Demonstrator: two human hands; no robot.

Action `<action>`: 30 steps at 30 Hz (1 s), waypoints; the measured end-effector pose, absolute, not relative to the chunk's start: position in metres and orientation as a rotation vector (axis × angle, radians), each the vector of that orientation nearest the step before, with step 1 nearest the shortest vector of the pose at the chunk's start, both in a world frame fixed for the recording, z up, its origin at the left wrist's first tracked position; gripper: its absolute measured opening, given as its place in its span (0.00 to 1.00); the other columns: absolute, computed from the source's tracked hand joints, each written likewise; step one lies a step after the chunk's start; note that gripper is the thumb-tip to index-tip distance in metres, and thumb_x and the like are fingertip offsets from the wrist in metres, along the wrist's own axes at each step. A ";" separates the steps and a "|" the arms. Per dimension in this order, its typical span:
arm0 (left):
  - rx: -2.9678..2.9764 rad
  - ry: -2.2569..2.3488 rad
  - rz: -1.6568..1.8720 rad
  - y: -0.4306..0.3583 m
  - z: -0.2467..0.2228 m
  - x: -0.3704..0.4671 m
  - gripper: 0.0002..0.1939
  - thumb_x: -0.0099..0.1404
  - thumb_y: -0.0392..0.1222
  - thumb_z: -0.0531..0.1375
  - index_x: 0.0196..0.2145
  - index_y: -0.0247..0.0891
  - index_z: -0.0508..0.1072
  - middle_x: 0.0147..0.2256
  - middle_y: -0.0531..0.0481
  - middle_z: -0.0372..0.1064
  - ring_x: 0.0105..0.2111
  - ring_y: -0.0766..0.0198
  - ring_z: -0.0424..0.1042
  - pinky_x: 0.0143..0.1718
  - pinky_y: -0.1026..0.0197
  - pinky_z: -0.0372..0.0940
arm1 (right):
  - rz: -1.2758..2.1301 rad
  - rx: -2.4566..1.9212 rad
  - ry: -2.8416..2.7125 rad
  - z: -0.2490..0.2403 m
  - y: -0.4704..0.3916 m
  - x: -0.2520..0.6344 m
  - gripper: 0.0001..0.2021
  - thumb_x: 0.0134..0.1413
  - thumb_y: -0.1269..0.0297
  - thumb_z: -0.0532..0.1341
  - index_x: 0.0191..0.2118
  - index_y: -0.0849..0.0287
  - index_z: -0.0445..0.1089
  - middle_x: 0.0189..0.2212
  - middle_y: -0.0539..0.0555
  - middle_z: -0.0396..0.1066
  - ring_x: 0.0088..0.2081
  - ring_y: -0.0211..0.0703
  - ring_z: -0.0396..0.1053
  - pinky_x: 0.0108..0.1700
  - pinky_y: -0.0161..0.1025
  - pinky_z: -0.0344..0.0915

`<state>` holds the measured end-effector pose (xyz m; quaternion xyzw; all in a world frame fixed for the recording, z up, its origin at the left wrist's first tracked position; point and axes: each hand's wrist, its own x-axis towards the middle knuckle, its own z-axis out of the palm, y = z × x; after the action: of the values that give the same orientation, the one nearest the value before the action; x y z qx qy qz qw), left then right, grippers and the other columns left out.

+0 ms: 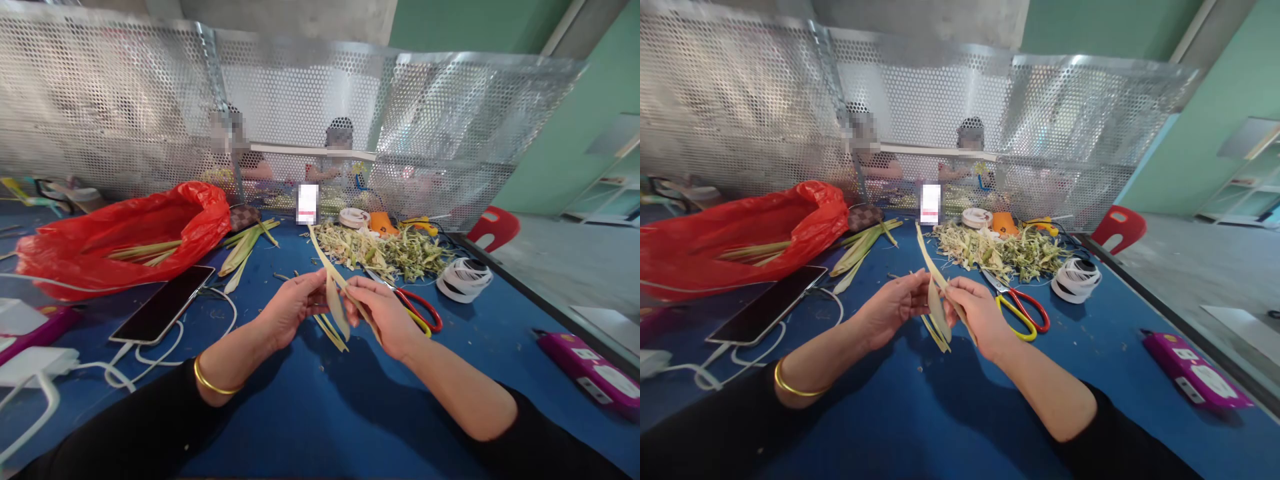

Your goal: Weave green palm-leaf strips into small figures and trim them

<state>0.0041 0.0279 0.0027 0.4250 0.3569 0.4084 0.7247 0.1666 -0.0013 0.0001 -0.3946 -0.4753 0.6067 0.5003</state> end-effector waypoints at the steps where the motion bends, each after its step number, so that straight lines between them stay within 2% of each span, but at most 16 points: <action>1: 0.966 0.777 0.942 0.028 0.002 0.004 0.15 0.57 0.51 0.63 0.33 0.34 0.74 0.29 0.48 0.73 0.27 0.67 0.71 0.34 0.63 0.66 | 1.486 -0.960 -1.178 0.000 -0.002 0.166 0.09 0.52 0.62 0.60 0.25 0.60 0.65 0.18 0.46 0.64 0.19 0.33 0.61 0.25 0.33 0.58; 5: 1.043 0.823 1.051 0.027 0.000 0.005 0.12 0.53 0.46 0.66 0.24 0.34 0.71 0.22 0.53 0.70 0.22 0.69 0.68 0.31 0.64 0.64 | 1.540 -0.996 -1.248 0.000 -0.007 0.163 0.11 0.53 0.59 0.60 0.26 0.60 0.66 0.22 0.48 0.67 0.22 0.34 0.64 0.29 0.34 0.62; 10: 1.206 0.868 0.933 0.024 0.001 0.004 0.12 0.51 0.46 0.66 0.24 0.33 0.72 0.21 0.51 0.70 0.21 0.69 0.66 0.28 0.65 0.61 | 1.487 -1.060 -1.261 0.004 -0.008 0.160 0.16 0.50 0.52 0.63 0.26 0.60 0.65 0.22 0.49 0.69 0.24 0.35 0.65 0.30 0.35 0.65; 16: 1.201 0.858 0.952 0.022 0.004 0.006 0.15 0.53 0.50 0.64 0.23 0.35 0.69 0.19 0.55 0.66 0.19 0.72 0.63 0.26 0.66 0.60 | 1.444 -1.044 -1.334 0.003 -0.008 0.162 0.15 0.52 0.54 0.62 0.25 0.60 0.63 0.19 0.47 0.66 0.20 0.33 0.63 0.27 0.34 0.62; 20: 1.204 0.899 0.942 0.022 0.005 0.007 0.15 0.53 0.49 0.65 0.24 0.35 0.69 0.21 0.54 0.68 0.21 0.70 0.65 0.27 0.65 0.61 | 1.462 -1.017 -1.313 0.001 -0.008 0.163 0.12 0.52 0.57 0.62 0.26 0.60 0.64 0.17 0.45 0.64 0.18 0.33 0.62 0.24 0.32 0.59; 26: 1.126 0.899 0.928 0.024 0.009 0.003 0.14 0.50 0.49 0.67 0.23 0.35 0.70 0.21 0.55 0.67 0.21 0.71 0.64 0.27 0.66 0.61 | 1.460 -0.974 -1.231 0.007 -0.006 0.168 0.11 0.49 0.62 0.62 0.22 0.59 0.63 0.13 0.44 0.61 0.17 0.33 0.61 0.25 0.33 0.59; 30: 1.160 0.907 0.944 0.025 0.011 0.002 0.14 0.51 0.48 0.66 0.22 0.35 0.69 0.19 0.56 0.65 0.20 0.71 0.63 0.26 0.66 0.60 | 1.474 -0.951 -1.220 0.013 -0.005 0.172 0.08 0.49 0.62 0.62 0.25 0.60 0.66 0.16 0.45 0.63 0.18 0.34 0.63 0.25 0.33 0.60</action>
<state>0.0017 0.0251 0.0115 0.5090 0.3980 0.4142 0.6411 0.1719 -0.0050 0.0126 -0.3902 -0.5004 0.6044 0.4817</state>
